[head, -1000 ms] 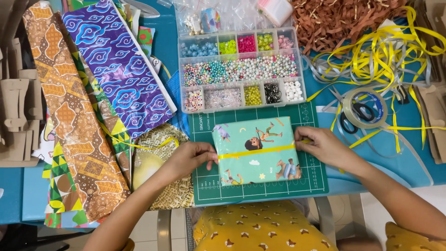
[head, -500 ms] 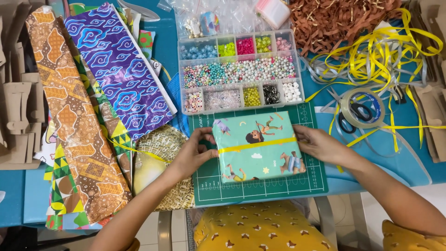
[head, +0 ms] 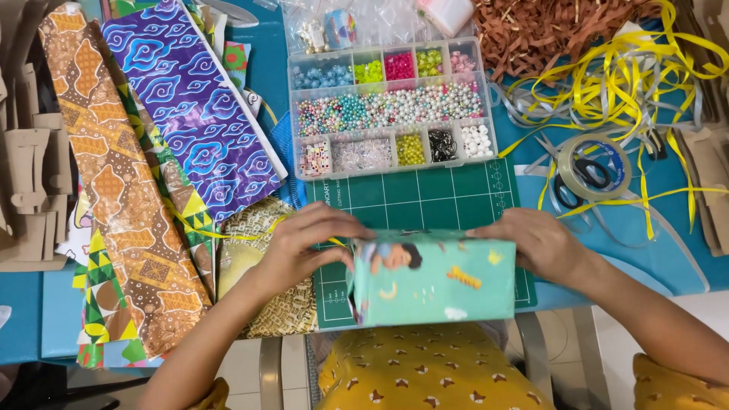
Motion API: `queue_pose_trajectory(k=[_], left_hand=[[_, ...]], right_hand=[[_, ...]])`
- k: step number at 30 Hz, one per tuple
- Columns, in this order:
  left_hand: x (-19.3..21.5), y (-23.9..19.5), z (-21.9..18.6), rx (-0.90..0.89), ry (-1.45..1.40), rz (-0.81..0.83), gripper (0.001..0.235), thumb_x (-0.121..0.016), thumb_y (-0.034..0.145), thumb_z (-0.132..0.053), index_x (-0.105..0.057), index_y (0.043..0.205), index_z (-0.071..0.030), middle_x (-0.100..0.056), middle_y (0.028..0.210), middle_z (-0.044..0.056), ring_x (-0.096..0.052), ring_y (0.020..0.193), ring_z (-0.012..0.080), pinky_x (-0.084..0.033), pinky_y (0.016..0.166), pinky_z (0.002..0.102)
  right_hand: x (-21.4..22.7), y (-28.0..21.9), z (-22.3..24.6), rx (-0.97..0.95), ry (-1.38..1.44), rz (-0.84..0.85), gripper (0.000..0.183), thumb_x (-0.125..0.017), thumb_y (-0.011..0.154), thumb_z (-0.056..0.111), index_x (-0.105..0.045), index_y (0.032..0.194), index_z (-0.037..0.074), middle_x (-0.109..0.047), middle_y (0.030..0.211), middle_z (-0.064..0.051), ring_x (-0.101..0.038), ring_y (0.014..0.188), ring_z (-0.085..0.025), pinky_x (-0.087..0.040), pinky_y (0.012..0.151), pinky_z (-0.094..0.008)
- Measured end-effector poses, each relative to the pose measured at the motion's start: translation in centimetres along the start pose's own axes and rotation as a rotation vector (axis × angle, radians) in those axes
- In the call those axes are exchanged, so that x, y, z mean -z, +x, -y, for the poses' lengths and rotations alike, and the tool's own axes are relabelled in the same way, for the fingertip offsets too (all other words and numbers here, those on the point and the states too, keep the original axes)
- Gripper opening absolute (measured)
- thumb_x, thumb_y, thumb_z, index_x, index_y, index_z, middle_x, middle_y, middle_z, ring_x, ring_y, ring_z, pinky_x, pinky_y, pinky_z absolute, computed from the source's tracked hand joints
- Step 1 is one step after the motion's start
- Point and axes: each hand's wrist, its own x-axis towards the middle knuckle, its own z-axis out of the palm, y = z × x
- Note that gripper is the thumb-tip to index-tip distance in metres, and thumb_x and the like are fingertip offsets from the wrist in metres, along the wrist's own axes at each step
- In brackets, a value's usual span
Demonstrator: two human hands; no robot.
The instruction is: Wrapping a small box with decorative paper and finishing it with a yellow ribbon.
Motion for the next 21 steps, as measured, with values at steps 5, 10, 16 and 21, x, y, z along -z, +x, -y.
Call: queue_pose_trajectory(k=[5,10,16,21], left_hand=[[-0.2,-0.1,-0.2,-0.351,0.452,0.050,0.026,-0.076,0.088,-0.011,-0.077,0.112,-0.020,-0.076,0.104,0.004,-0.060,0.076,0.0173,-0.052,0.069,0.027],[-1.8,-1.1,2.5,-0.693,0.848,-0.037,0.014,-0.068,0.099,-0.011,-0.073,0.106,-0.024,-0.072,0.102,-0.002,-0.050,0.071,0.0130,-0.046,0.062,0.025],[-0.5,-2.8,4.2,-0.536,1.018,-0.014,0.029,-0.063,0.101,-0.001,-0.070,0.124,-0.016,-0.069,0.109,0.005,-0.054,0.073,0.0166,-0.048,0.062,0.027],[2.7,-3.3,1.5,-0.054,1.095,0.282,0.045,-0.070,0.095,-0.057,-0.063,0.086,-0.013,-0.065,0.079,0.001,-0.064,0.077,0.0179,-0.055,0.074,0.033]], right_hand=[[2.1,4.2,0.4,0.529,-0.307,-0.145,0.020,-0.059,0.099,0.004,-0.076,0.108,0.006,-0.069,0.083,-0.014,-0.051,0.058,-0.023,-0.048,0.052,-0.033],[1.7,5.9,0.4,0.742,-0.553,-0.195,0.011,-0.064,0.099,0.011,-0.065,0.089,0.008,-0.064,0.072,-0.011,-0.042,0.055,-0.019,-0.040,0.049,-0.030],[1.8,5.1,0.6,0.504,-0.558,-0.138,0.005,-0.065,0.101,0.014,-0.061,0.104,0.012,-0.067,0.083,-0.009,-0.050,0.060,-0.022,-0.045,0.053,-0.032],[6.6,6.5,2.2,0.069,-0.726,0.321,0.059,-0.066,0.091,0.070,-0.069,0.107,0.014,-0.064,0.083,0.002,-0.064,0.080,-0.015,-0.045,0.071,-0.029]])
